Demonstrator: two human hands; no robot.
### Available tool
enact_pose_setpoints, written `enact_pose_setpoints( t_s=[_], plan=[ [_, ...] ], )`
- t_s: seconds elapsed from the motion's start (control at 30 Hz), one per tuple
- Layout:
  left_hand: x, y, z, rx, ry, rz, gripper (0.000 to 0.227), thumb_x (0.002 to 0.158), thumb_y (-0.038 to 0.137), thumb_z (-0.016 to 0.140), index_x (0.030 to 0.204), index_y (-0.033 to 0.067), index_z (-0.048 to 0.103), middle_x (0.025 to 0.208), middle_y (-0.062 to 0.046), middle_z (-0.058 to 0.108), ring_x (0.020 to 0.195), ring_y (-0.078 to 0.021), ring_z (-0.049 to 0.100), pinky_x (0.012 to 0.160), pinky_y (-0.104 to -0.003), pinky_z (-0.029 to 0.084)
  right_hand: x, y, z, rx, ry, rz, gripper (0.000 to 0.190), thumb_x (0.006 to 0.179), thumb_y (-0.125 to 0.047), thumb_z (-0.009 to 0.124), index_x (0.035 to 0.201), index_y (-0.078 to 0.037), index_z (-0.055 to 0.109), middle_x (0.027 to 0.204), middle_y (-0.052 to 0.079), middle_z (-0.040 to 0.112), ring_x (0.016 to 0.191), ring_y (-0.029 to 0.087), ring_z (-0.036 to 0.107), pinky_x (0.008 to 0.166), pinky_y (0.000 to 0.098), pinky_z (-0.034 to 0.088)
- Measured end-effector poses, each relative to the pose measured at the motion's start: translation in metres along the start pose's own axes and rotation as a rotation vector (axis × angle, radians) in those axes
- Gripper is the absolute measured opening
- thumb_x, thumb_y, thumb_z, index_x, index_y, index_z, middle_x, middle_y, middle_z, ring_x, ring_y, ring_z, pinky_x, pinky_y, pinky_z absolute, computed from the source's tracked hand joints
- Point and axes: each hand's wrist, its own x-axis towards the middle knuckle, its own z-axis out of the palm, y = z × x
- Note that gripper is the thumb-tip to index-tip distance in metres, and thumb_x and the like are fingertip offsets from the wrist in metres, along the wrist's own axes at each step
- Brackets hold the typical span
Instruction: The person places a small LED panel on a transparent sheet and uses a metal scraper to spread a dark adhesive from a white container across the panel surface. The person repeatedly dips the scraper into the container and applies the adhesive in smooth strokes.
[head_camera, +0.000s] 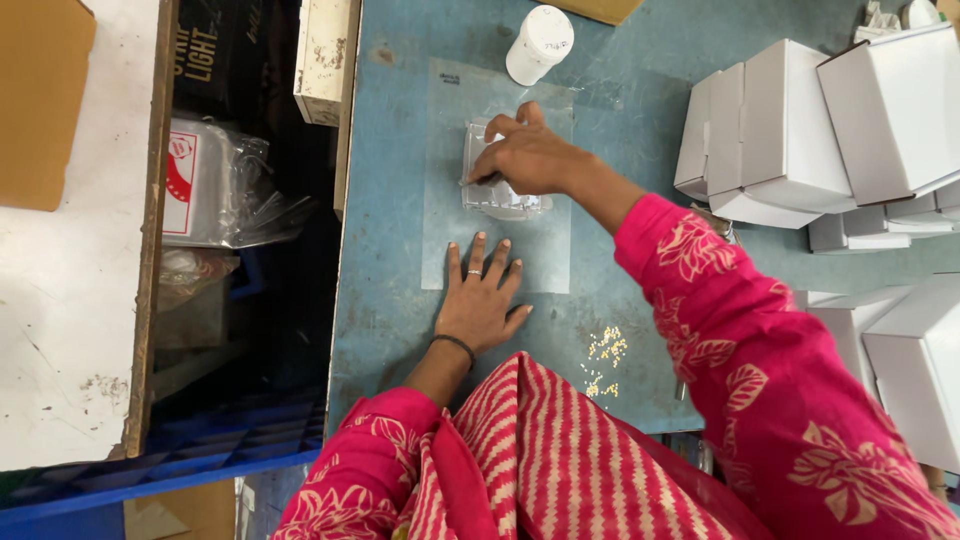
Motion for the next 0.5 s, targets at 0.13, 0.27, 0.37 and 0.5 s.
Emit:
enact_pose_setpoints(
  t_s=[0.13,0.27,0.37,0.5],
  plan=[
    [-0.001,0.0,-0.001,-0.007,-0.032,-0.006,0.069,0.093,0.057,0.052,0.144,0.0113,0.052,0.161,-0.016,0.032,0.152,-0.0468,0.013,0.117,-0.073,0.005,-0.009,-0.001,-0.009,-0.014,-0.133,-0.03,0.042,0.084,-0.004,0.068,0.113,-0.033,0.081,0.115,-0.004,0.077,0.124,0.02,0.053,0.104,0.0485,0.026],
    [-0.001,0.001,-0.003,-0.005,-0.019,-0.007,0.069,0.092,0.057,0.052,0.144,0.0112,0.052,0.161,-0.016,0.033,0.152,-0.0467,0.013,0.117,-0.074,0.005,-0.024,0.0,-0.011,-0.048,-0.208,0.011,0.046,0.079,-0.005,0.072,0.112,-0.035,0.081,0.125,-0.002,0.071,0.125,0.025,0.048,0.1,0.0434,0.028],
    [-0.001,0.001,-0.003,0.003,-0.018,-0.008,0.069,0.092,0.057,0.053,0.144,0.0112,0.052,0.161,-0.016,0.033,0.152,-0.0462,0.014,0.117,-0.073,0.005,-0.038,0.004,-0.009,-0.038,-0.251,-0.016,0.046,0.083,-0.004,0.07,0.115,-0.035,0.079,0.125,-0.016,0.072,0.126,0.015,0.051,0.106,0.0465,0.026],
    [-0.001,0.002,-0.002,0.006,0.001,-0.006,0.069,0.091,0.057,0.053,0.143,0.0115,0.053,0.16,-0.015,0.034,0.152,-0.046,0.014,0.117,-0.074,0.006,-0.054,0.012,-0.006,-0.096,-0.261,-0.025,0.047,0.082,-0.003,0.07,0.114,-0.037,0.079,0.129,-0.018,0.07,0.126,0.015,0.05,0.105,0.0486,0.025]
  ],
)
